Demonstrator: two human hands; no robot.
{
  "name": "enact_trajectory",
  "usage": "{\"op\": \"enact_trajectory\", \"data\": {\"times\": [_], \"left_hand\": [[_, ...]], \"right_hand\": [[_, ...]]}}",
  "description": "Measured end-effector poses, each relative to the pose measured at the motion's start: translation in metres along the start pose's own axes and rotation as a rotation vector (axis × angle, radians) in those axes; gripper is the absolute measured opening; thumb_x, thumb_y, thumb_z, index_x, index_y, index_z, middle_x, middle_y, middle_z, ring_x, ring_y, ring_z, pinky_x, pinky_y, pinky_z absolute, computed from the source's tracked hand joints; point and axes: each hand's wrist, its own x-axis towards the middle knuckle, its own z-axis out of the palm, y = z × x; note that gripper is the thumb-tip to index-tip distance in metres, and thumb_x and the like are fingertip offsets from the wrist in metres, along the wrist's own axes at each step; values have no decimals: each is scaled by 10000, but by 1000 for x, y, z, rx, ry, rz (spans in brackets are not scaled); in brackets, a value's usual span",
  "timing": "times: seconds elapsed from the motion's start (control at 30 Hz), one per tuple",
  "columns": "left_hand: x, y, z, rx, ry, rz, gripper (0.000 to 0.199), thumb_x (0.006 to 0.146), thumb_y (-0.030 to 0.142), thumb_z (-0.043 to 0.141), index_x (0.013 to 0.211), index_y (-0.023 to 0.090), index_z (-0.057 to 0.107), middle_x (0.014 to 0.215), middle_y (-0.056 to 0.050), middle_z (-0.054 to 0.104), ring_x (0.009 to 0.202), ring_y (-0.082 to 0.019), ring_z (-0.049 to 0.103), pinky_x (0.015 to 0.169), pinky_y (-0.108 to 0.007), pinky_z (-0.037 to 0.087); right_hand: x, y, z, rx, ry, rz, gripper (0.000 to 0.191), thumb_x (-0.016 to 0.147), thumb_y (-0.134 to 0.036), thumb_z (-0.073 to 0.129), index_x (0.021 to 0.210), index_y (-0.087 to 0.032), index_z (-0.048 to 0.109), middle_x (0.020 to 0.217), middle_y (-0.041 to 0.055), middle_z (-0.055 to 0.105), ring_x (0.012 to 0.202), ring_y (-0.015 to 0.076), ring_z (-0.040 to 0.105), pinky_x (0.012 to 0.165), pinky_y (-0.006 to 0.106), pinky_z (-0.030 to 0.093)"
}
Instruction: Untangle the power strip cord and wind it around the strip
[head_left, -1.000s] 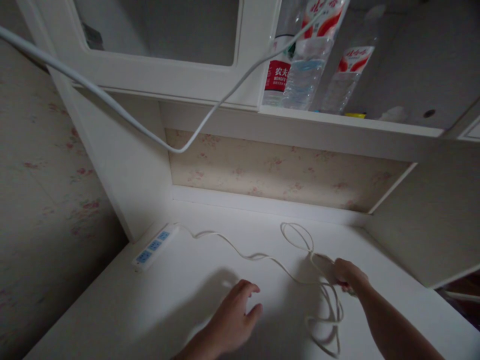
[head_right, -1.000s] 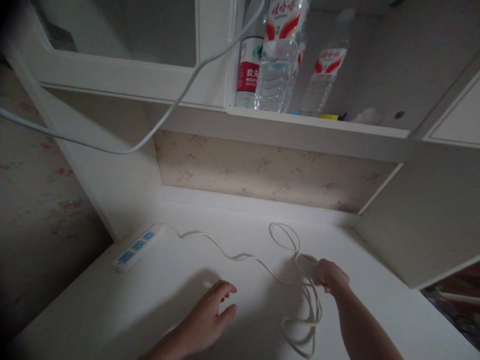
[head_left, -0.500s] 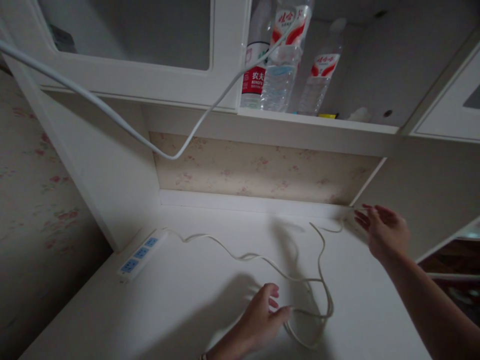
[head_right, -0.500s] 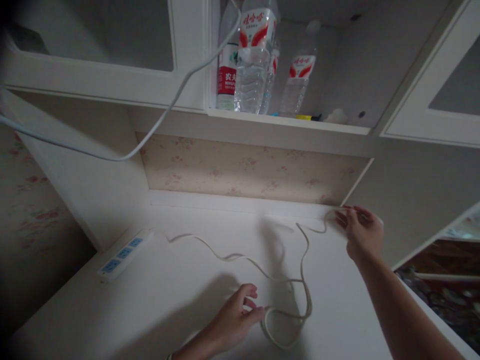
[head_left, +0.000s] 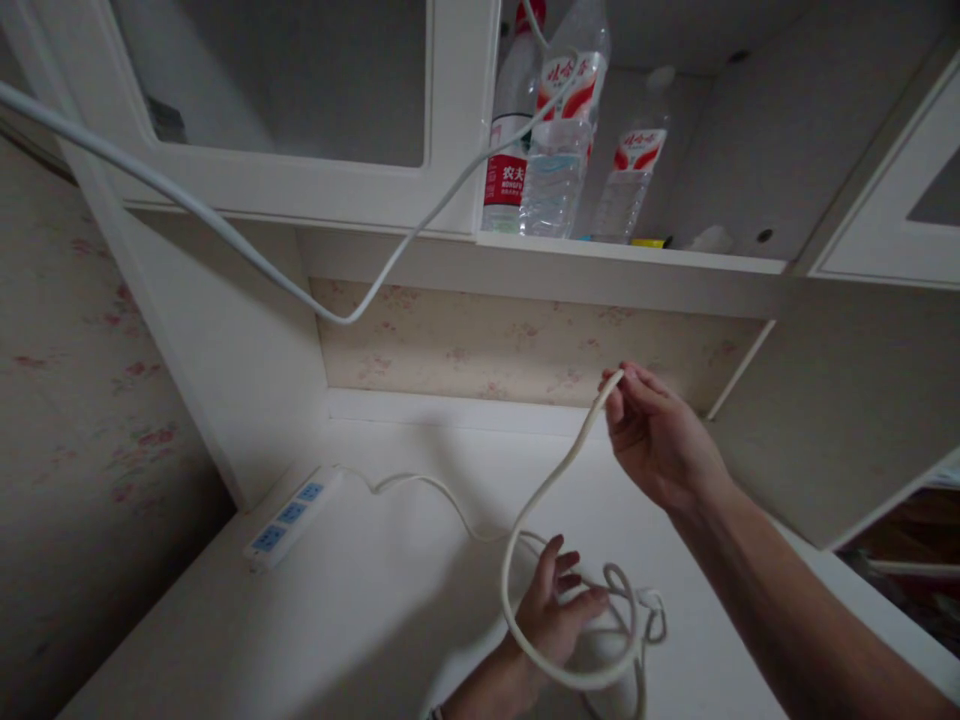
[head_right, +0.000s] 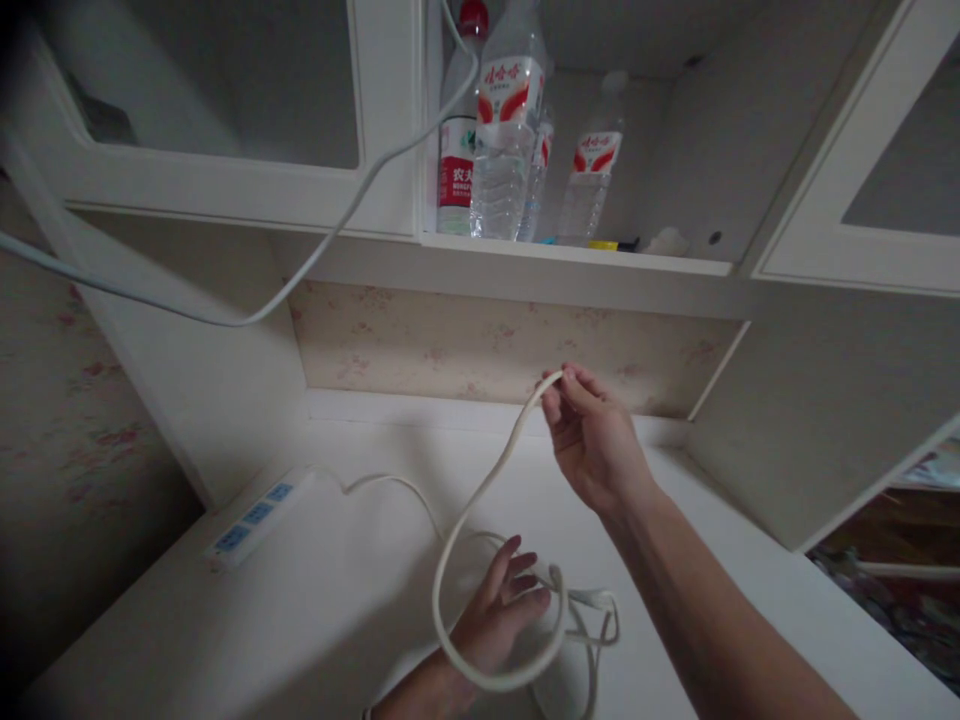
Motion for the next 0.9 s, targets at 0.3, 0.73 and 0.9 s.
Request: {"op": "enact_trajectory", "data": {"times": [0.3, 0.73, 0.9], "left_hand": [[-43, 37, -11, 326, -260, 50, 686, 639, 318, 771, 1274, 260, 519, 1298, -99, 501, 1159, -261, 480, 947, -400, 393], [-29, 37, -89, -39, 480, 337, 344, 752, 481, 652, 916, 224, 494, 933, -37, 636, 935, -183, 586, 909, -317, 396], [-51, 44, -86, -460, 470, 447, 326, 703, 339, 709, 848, 252, 431, 746, 68, 500, 658, -89, 543, 753, -294, 482]], "right_hand": [[23, 56, 47, 78, -23, 42, 198, 716, -116, 735, 801, -182, 569, 885, 23, 715, 690, 64, 663, 616, 97, 554], [-2, 122, 52, -218, -286, 243, 314, 771, -355, 697, 1003, -226, 529, 1027, 20, 653, 747, 110, 653, 662, 245, 547], [20, 156, 31, -442, -297, 281, 387, 732, -355, 671, 1066, -249, 508, 1093, 28, 576, 831, 157, 628, 679, 308, 526]]}}
